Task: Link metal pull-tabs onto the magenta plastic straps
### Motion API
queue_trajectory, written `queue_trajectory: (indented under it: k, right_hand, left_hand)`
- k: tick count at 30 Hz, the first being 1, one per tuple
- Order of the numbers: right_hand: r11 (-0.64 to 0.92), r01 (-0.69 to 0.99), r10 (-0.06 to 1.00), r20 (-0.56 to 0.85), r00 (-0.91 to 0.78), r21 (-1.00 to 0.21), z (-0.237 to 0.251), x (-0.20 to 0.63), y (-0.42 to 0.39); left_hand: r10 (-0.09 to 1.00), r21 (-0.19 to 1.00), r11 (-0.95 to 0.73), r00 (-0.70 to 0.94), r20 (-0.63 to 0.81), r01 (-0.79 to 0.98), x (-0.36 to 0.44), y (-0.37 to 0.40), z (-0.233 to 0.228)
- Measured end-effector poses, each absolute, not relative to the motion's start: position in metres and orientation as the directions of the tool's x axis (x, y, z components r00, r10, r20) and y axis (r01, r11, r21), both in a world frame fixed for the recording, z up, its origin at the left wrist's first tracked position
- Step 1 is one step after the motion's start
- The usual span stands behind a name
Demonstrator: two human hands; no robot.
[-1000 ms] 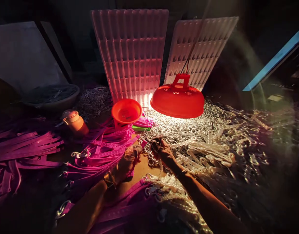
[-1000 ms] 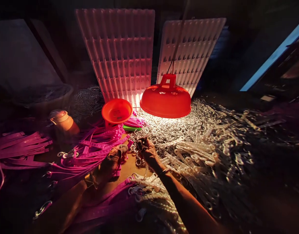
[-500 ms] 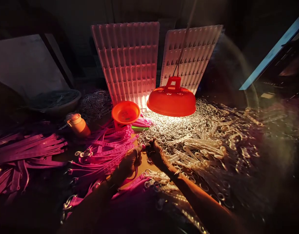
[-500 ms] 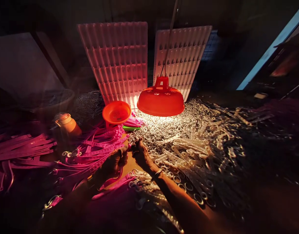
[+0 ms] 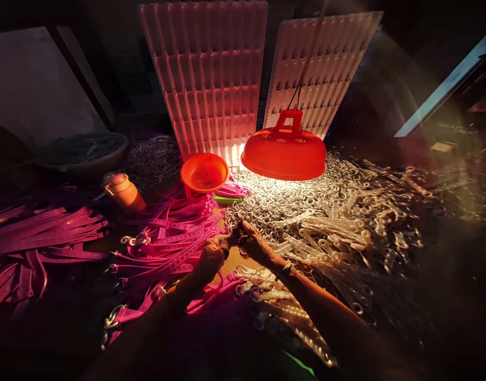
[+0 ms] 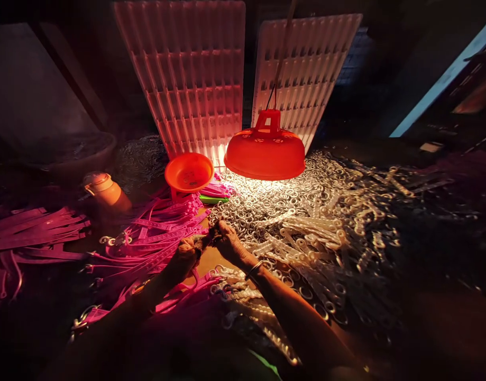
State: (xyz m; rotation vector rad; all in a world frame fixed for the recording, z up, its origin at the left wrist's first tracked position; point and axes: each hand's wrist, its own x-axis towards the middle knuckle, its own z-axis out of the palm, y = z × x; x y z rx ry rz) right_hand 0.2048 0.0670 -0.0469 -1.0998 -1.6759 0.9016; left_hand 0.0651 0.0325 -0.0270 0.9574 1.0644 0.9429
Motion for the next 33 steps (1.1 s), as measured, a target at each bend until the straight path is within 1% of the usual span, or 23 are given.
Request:
queue_trajectory:
  k: [2, 4, 6, 9, 11, 13, 16, 18, 22, 24, 26, 28, 31, 33]
  right_hand:
    - [0.355, 0.312, 0.924, 0.279, -0.263, -0.881, -0.038, 0.206, 0.068]
    - [0.37, 0.371, 0.896, 0.221, -0.385, -0.852, -0.025, 0.211, 0.063]
    - [0.417, 0.456, 0.861, 0.18, -0.476, -0.786, -0.011, 0.216, 0.051]
    - [0.488, 0.539, 0.824, 0.158, -0.544, -0.687, 0.005, 0.223, 0.021]
    - [0.502, 0.554, 0.815, 0.148, -0.56, -0.664, 0.007, 0.225, -0.004]
    - [0.484, 0.579, 0.826, 0.123, -0.55, -0.656, 0.005, 0.228, -0.028]
    - [0.385, 0.586, 0.855, 0.037, -0.517, -0.713, -0.001, 0.23, -0.061]
    - [0.296, 0.557, 0.864, -0.031, -0.502, -0.776, -0.003, 0.231, -0.076]
    - [0.098, 0.469, 0.89, -0.133, -0.436, -0.878, -0.007, 0.23, -0.092]
    - [0.023, 0.426, 0.894, -0.172, -0.414, -0.905, -0.01, 0.228, -0.096]
    - [0.01, 0.4, 0.884, -0.18, -0.433, -0.916, -0.014, 0.227, -0.097]
    - [0.041, 0.387, 0.863, -0.163, -0.478, -0.921, -0.017, 0.225, -0.097]
    - [0.106, 0.372, 0.826, -0.127, -0.549, -0.922, -0.019, 0.223, -0.095]
    - [0.134, 0.393, 0.794, -0.138, -0.591, -0.91, -0.016, 0.221, -0.093]
  left_hand:
    - [0.916, 0.933, 0.347, 0.247, -0.316, -0.091, 0.063, 0.039, -0.019]
    - [0.893, 0.926, 0.374, 0.29, -0.345, -0.049, 0.056, 0.045, -0.008]
    - [0.863, 0.93, 0.368, 0.365, -0.349, 0.019, 0.047, 0.049, 0.005]
    - [0.788, 0.922, 0.357, 0.482, -0.382, 0.148, 0.035, 0.045, 0.026]
    - [0.729, 0.908, 0.356, 0.543, -0.418, 0.221, 0.031, 0.036, 0.036]
    - [0.67, 0.897, 0.353, 0.597, -0.441, 0.267, 0.031, 0.022, 0.04]
    - [0.605, 0.879, 0.365, 0.639, -0.475, 0.307, 0.031, -0.003, 0.036]
    - [0.588, 0.869, 0.398, 0.645, -0.488, 0.294, 0.032, -0.02, 0.028]
    - [0.618, 0.852, 0.491, 0.618, -0.486, 0.18, 0.033, -0.05, 0.013]
    - [0.633, 0.854, 0.493, 0.605, -0.483, 0.167, 0.034, -0.06, 0.009]
    - [0.642, 0.859, 0.49, 0.607, -0.469, 0.147, 0.035, -0.066, 0.008]
    - [0.646, 0.857, 0.504, 0.612, -0.456, 0.106, 0.035, -0.069, 0.006]
    - [0.602, 0.793, 0.606, 0.615, -0.509, 0.064, 0.034, -0.07, 0.002]
    - [0.565, 0.738, 0.674, 0.622, -0.543, 0.032, 0.034, -0.071, -0.003]
